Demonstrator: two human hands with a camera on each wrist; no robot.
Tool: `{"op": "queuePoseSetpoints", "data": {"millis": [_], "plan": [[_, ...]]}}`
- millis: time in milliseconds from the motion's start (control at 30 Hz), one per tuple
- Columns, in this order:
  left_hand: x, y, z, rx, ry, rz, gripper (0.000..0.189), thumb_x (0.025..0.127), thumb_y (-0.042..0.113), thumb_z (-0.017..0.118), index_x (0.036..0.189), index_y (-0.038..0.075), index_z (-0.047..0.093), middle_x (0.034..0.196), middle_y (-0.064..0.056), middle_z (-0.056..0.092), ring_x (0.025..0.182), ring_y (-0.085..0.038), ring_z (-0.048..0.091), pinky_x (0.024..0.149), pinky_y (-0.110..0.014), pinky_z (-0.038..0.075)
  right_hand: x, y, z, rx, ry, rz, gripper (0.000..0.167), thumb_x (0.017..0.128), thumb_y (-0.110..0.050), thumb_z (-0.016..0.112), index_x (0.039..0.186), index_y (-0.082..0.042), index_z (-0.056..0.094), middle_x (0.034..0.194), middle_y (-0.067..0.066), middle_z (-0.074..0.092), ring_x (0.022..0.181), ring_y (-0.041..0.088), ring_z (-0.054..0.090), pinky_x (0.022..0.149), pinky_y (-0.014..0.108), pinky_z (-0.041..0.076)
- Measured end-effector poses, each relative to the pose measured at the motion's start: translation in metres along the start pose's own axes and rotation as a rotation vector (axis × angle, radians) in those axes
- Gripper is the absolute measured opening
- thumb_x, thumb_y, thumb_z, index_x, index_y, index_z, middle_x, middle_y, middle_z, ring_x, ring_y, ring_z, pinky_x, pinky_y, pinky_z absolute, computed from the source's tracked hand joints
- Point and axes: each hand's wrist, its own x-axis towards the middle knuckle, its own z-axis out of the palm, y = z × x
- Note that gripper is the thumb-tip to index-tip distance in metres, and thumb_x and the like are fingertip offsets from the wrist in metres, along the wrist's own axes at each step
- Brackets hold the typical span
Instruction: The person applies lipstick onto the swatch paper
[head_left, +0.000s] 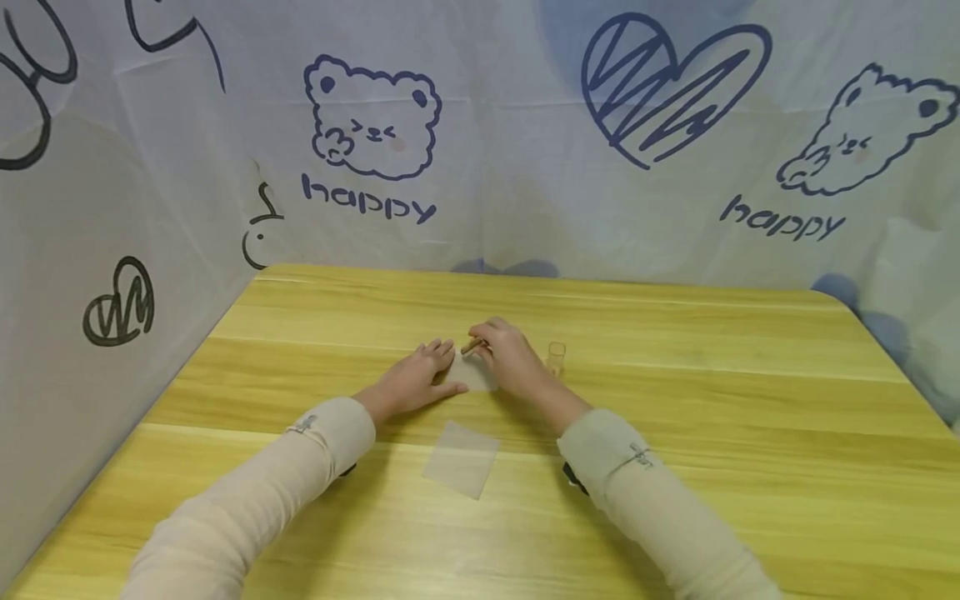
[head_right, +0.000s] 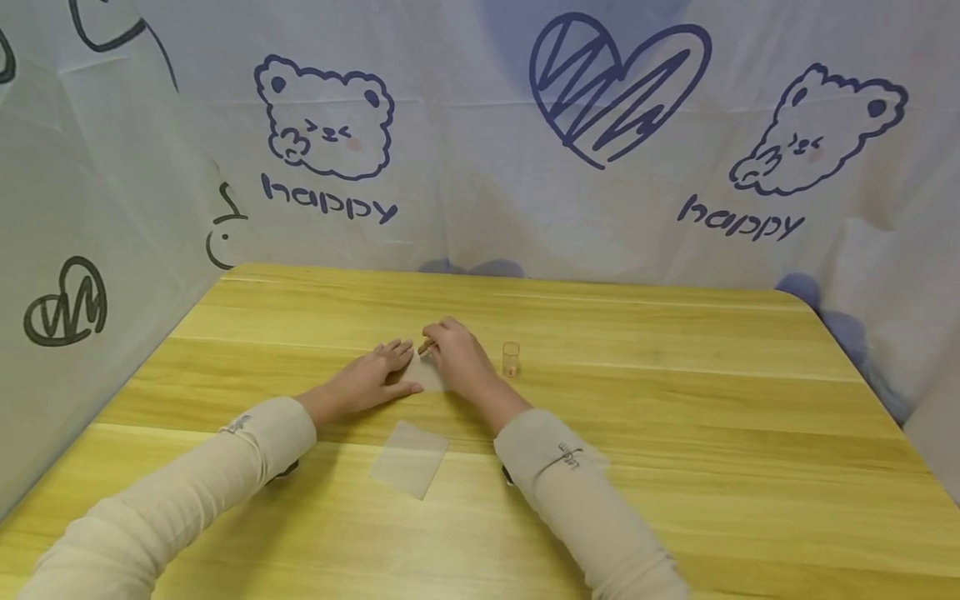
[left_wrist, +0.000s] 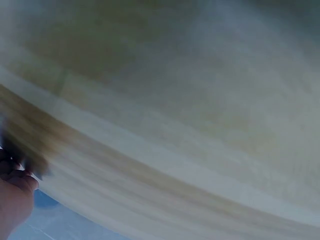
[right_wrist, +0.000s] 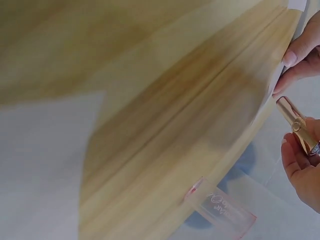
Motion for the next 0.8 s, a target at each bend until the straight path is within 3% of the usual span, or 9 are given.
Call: {"op": "queuePoseSetpoints", "data": {"millis": [800], "plan": [[-0.001,0.0,-0.004,-0.011,-0.001,0.014,0.069,0.094,0.042,0.051,0.141,-0.004,0.031,0.149,-0.023,0.027,0.139,-0.039,0.021,0.115,-0.05,0.019,0.009,0.004,0.011,-0.046,0.009,-0.09,0.019,0.089,0.004,0.056,0.106,0.005,0.063,0.098,0.016,0.061,0.095,0.028,0.059,0.085,0.035,0.053]]}}
